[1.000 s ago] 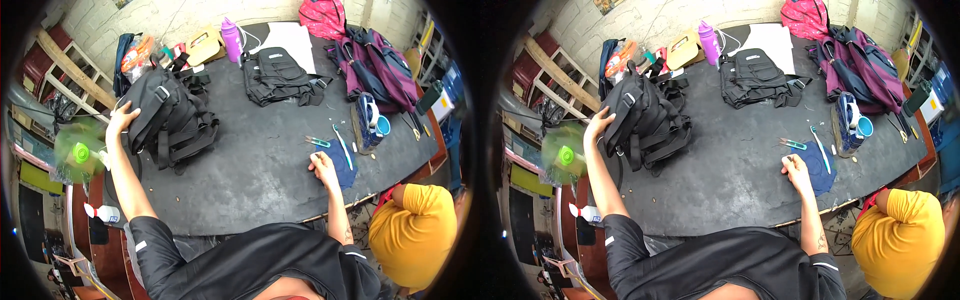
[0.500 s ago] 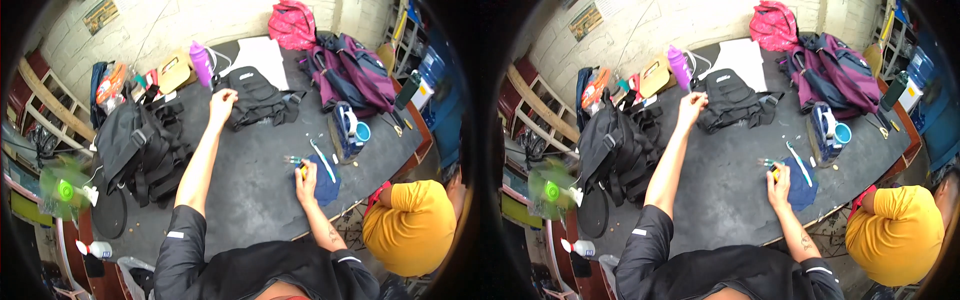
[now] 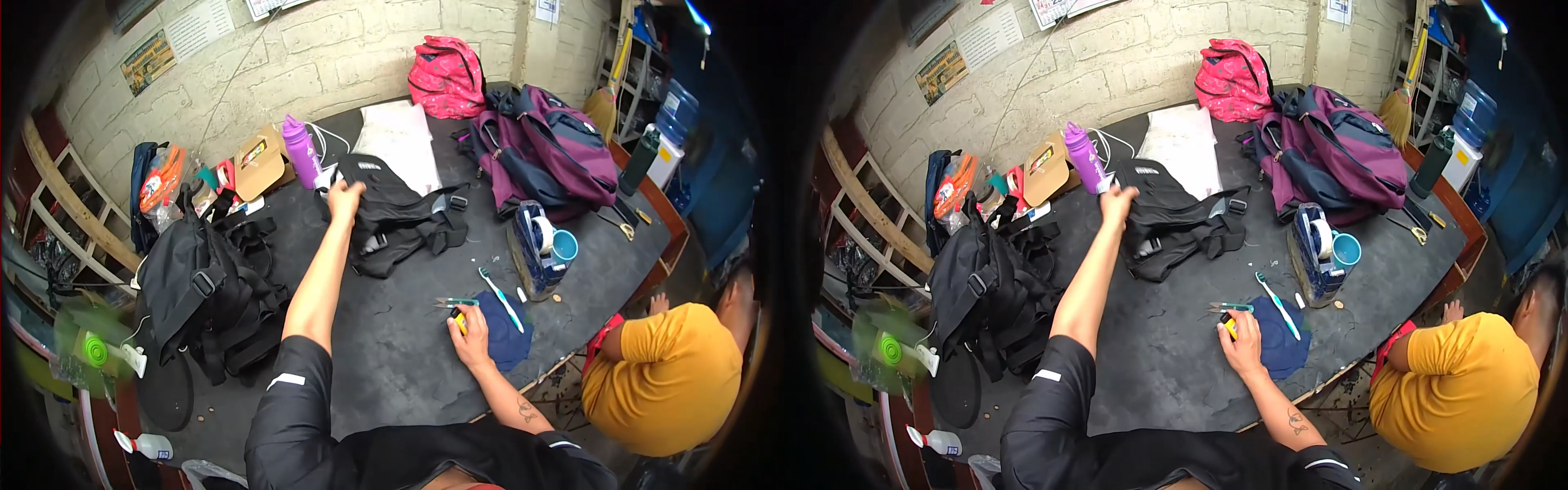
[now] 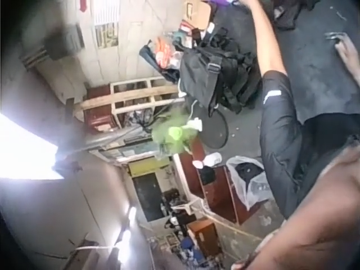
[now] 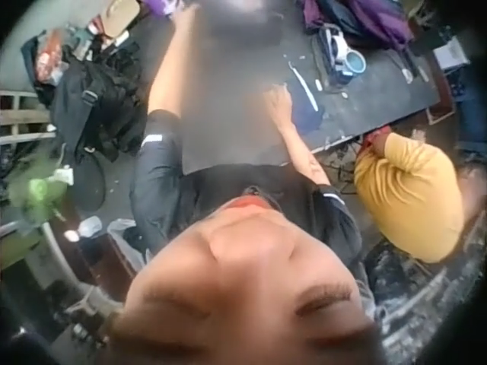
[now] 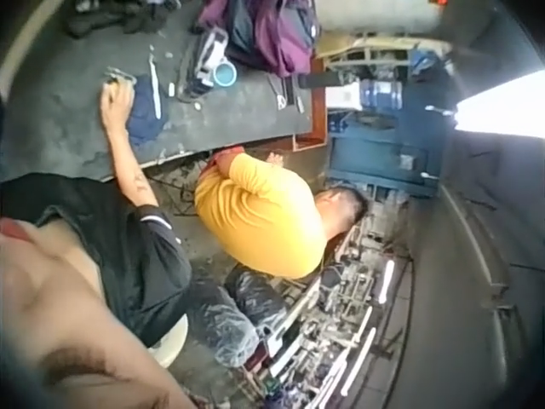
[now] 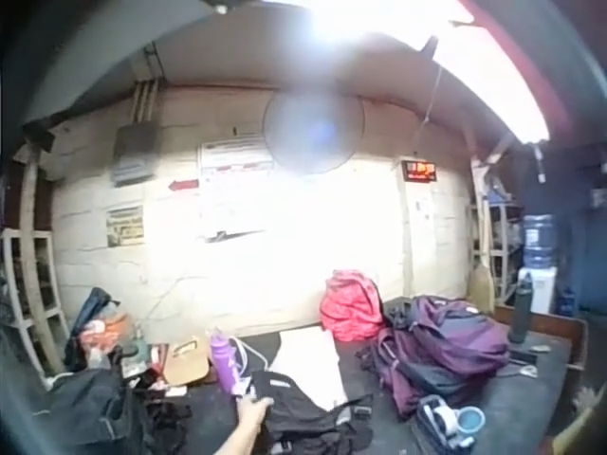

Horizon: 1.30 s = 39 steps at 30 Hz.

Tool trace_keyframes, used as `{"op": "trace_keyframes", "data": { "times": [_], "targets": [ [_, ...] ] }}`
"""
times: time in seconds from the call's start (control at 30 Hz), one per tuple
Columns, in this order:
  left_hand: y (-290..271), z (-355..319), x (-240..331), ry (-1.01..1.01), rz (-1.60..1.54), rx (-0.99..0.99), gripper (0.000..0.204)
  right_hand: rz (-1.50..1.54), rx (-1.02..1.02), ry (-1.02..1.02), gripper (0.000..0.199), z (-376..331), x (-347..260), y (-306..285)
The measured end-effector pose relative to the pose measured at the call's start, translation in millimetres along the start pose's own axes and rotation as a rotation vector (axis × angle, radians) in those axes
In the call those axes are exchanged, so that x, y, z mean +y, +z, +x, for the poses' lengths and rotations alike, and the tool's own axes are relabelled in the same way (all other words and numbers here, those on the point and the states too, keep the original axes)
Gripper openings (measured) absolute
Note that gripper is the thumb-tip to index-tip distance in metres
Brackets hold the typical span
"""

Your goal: Inspecting, trimming loose threads, and organizing black bags on a workbench.

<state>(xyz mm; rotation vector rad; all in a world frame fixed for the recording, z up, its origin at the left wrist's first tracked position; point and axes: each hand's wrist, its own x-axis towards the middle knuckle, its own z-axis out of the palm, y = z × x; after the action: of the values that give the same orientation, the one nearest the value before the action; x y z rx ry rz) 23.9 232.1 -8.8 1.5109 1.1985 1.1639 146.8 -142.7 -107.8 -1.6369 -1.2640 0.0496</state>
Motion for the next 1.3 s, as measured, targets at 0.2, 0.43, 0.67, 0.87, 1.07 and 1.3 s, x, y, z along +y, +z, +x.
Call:
{"op": "trace_keyframes", "data": {
  "times": [0.2, 0.43, 0.67, 0.87, 1.07, 1.3],
  "targets": [
    [-85, -127, 97, 0.232, -0.739, -0.013, 0.030, 0.069, 0.054, 0.006, 0.027, 1, -1, 0],
    [-122, -264, 46, -0.095, -0.492, -0.021, 0.026, -0.025, 0.140, 0.035, 0.028, -2, 2, -6],
    [-117, -311, -3, -0.253, -0.751, -0.115, 0.050, -0.605, 0.102, 0.044, 0.038, 13, -19, -46],
    [-90, -322, 15, -0.235, -0.817, -0.299, 0.069, 0.292, -0.176, -0.121, 0.027, 18, -101, -17],
    [-80, -337, 27, -0.228, -0.818, -0.406, 0.075, 0.237, -0.195, -0.055, 0.022, 6, -130, 2],
    [-81, -340, 29, -0.235, -0.827, -0.315, 0.079, -0.279, -0.003, -0.135, 0.017, 47, -101, -24]
  ]
}}
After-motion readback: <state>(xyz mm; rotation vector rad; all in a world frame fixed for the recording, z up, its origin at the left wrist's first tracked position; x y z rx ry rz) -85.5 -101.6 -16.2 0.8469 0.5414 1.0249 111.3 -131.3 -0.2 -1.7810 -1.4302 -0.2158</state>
